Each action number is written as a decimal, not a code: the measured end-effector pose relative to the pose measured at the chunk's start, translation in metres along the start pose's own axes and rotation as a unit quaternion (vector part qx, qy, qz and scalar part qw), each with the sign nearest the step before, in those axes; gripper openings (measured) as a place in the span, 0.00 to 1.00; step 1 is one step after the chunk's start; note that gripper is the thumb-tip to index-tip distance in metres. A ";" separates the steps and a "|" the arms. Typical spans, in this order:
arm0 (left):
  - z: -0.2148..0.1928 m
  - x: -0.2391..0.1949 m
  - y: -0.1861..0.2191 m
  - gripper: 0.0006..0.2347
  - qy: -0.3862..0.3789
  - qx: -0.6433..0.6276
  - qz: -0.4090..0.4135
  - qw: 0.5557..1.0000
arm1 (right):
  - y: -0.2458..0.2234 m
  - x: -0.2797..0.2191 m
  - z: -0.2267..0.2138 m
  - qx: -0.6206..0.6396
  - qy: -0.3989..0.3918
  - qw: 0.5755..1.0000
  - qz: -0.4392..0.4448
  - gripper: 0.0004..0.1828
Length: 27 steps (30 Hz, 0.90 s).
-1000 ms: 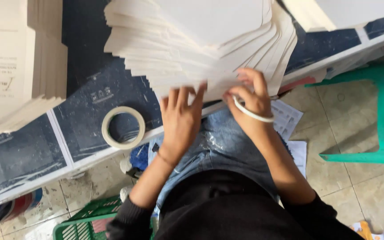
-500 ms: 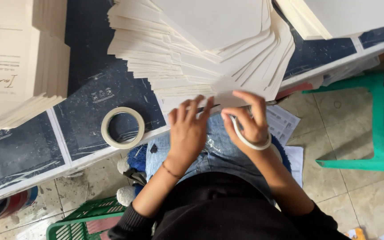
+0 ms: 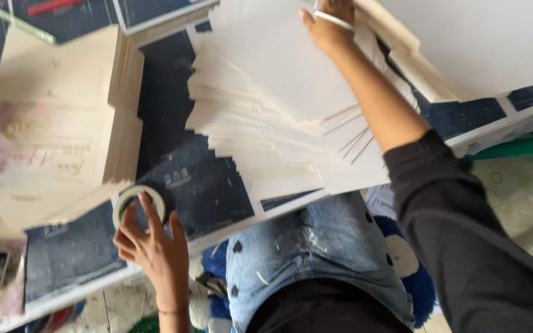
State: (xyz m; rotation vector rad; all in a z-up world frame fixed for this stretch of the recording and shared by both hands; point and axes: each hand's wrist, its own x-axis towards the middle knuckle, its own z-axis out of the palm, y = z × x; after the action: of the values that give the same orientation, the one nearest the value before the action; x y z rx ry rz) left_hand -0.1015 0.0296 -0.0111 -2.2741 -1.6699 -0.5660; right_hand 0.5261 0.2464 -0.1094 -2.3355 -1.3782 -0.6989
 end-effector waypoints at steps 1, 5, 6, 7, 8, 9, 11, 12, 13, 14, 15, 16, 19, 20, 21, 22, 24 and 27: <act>0.000 0.002 0.003 0.30 0.006 -0.005 0.008 1.000 | -0.010 -0.003 -0.008 -0.005 0.006 1.000 0.008 0.41; 0.004 0.008 0.034 0.29 -0.008 -0.081 0.042 0.996 | -0.015 -0.032 -0.058 0.068 0.094 0.993 -0.003 0.32; 0.002 0.006 0.042 0.30 -0.015 -0.108 0.031 0.994 | -0.019 -0.041 -0.072 0.132 0.067 0.989 -0.026 0.30; 0.008 0.016 0.052 0.30 -0.016 -0.119 0.039 0.992 | -0.016 -0.045 -0.086 0.120 0.069 0.990 -0.021 0.30; 0.011 0.022 0.059 0.31 -0.011 -0.125 0.055 0.991 | -0.017 -0.055 -0.098 0.155 0.043 0.985 -0.060 0.30; 0.013 0.028 0.065 0.32 -0.006 -0.131 0.071 0.989 | -0.019 -0.065 -0.109 0.190 0.017 0.977 -0.098 0.30; 0.016 0.056 0.086 0.33 -0.024 -0.144 0.092 0.985 | -0.015 -0.077 -0.133 0.224 -0.004 0.965 -0.134 0.29; 0.014 0.066 0.092 0.35 -0.040 -0.147 0.103 0.983 | -0.023 -0.082 -0.142 0.269 -0.025 0.946 -0.177 0.28; 0.011 0.086 0.099 0.35 -0.041 -0.144 0.095 0.984 | -0.016 -0.078 -0.137 0.273 -0.029 0.944 -0.184 0.28; 0.008 0.105 0.105 0.36 -0.040 -0.174 0.137 0.974 | -0.012 -0.073 -0.130 0.253 -0.021 0.950 -0.181 0.31; 0.004 0.124 0.111 0.38 -0.040 -0.204 0.178 0.962 | -0.009 -0.067 -0.124 0.233 -0.013 0.956 -0.178 0.34; 0.019 0.138 0.113 0.38 -0.043 -0.197 0.171 0.965 | -0.013 -0.070 -0.125 0.241 -0.016 0.953 -0.182 0.34; 0.062 0.180 0.118 0.39 -0.072 -0.191 0.142 0.969 | -0.021 -0.068 -0.134 0.214 0.010 0.963 -0.162 0.33; 0.074 0.185 0.119 0.44 -0.115 -0.123 0.090 0.982 | -0.022 -0.071 -0.139 0.208 0.019 0.966 -0.154 0.32; 0.087 0.191 0.121 0.52 -0.157 -0.054 0.038 0.985 | -0.023 -0.073 -0.143 0.202 0.028 0.968 -0.145 0.33; 0.089 0.191 0.126 0.52 -0.154 -0.053 0.036 0.986 | -0.019 -0.068 -0.143 0.203 0.031 0.968 -0.147 0.33; 0.095 0.188 0.133 0.53 -0.156 -0.050 0.040 0.986 | -0.015 -0.059 -0.140 0.243 -0.002 0.963 -0.114 0.32; 0.099 0.191 0.143 0.50 -0.112 -0.059 0.046 0.991 | -0.014 -0.049 -0.113 0.197 0.003 0.974 -0.113 0.33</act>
State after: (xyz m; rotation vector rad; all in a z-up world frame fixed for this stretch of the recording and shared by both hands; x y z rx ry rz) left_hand 0.0994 0.1909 -0.0091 -2.5674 -1.6582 -0.4132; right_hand 0.4666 0.1596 -0.0436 -1.8882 -1.6264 -0.4389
